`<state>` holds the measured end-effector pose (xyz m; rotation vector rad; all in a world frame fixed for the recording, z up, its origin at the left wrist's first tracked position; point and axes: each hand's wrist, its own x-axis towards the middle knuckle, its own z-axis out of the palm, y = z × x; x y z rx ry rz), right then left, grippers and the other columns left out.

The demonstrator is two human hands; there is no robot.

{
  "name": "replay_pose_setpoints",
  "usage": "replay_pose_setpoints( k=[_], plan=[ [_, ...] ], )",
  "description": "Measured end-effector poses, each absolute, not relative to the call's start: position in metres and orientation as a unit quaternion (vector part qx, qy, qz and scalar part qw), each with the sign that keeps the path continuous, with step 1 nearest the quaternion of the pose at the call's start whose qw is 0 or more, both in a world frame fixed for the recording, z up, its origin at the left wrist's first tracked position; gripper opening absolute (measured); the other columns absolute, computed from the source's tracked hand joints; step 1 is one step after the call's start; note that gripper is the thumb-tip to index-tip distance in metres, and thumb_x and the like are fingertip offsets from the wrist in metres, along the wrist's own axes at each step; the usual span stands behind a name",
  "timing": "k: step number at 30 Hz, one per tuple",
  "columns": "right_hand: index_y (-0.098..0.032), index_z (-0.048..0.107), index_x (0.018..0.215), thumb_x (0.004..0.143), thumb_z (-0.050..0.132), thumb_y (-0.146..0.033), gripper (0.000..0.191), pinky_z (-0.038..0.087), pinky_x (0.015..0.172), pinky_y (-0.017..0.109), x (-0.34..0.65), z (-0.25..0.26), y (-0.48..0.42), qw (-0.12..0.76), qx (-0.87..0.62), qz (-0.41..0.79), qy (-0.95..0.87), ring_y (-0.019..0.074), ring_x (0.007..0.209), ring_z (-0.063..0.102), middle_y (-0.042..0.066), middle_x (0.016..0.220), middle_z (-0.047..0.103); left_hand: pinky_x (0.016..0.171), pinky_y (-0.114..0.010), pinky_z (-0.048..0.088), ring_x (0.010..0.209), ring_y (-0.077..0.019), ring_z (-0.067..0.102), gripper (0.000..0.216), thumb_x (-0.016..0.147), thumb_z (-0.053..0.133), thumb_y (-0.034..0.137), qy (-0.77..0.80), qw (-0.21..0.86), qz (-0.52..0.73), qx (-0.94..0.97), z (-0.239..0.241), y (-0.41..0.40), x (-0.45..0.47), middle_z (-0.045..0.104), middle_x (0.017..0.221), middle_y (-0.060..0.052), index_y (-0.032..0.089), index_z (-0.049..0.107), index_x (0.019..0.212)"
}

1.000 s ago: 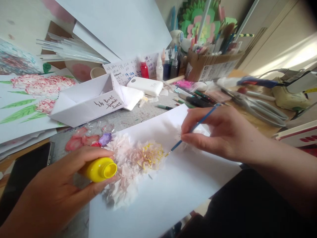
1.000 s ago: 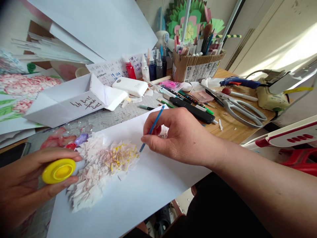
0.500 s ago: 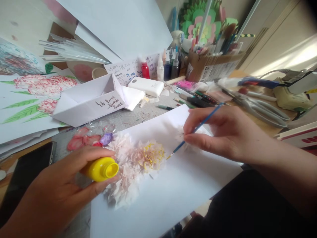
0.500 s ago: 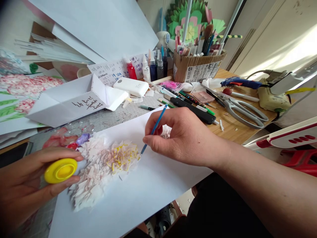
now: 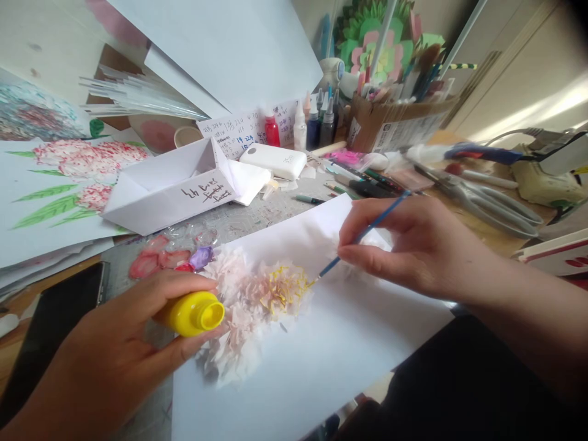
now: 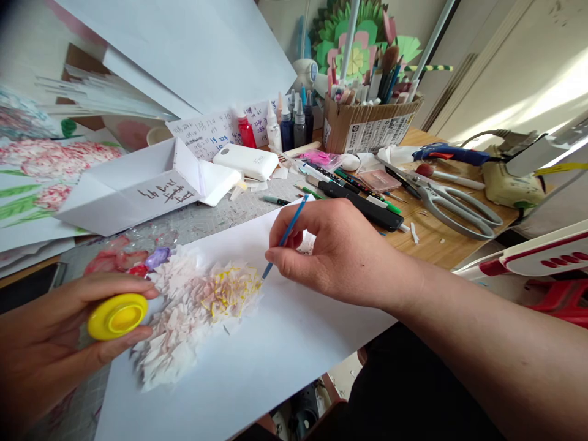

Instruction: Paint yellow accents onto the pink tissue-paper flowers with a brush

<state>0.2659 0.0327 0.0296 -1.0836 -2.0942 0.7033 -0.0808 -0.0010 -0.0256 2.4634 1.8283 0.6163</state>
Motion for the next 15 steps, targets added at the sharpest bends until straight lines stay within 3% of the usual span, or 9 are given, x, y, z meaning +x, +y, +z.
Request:
replay_pose_setpoints(
  k=[3,15],
  plan=[
    [-0.019,0.066,0.071,0.079,0.068,-0.020,0.008,0.048,0.062,0.026,0.2665,0.0312,0.0320,0.338,-0.410,0.288,-0.797,0.0128,0.063,0.063,-0.001,0.066,0.069,0.082,-0.021,0.052,0.094,-0.0181,0.071,0.045,0.076,0.065,0.069,0.552,0.057,0.205,0.806,-0.0274,-0.0018,-0.0861,0.075,0.105,0.009,0.037,0.064,0.108],
    [-0.020,0.065,0.070,0.080,0.067,-0.020,0.010,0.048,0.062,0.026,0.2637,0.0313,0.0303,0.340,-0.397,0.297,-0.799,0.0124,0.062,0.062,0.000,0.065,0.068,0.084,-0.026,0.048,0.096,-0.0198,0.069,0.048,0.076,0.062,0.074,0.572,0.081,0.211,0.788,-0.0237,-0.0045,-0.0776,0.073,0.104,0.008,0.036,0.064,0.105]
  ],
)
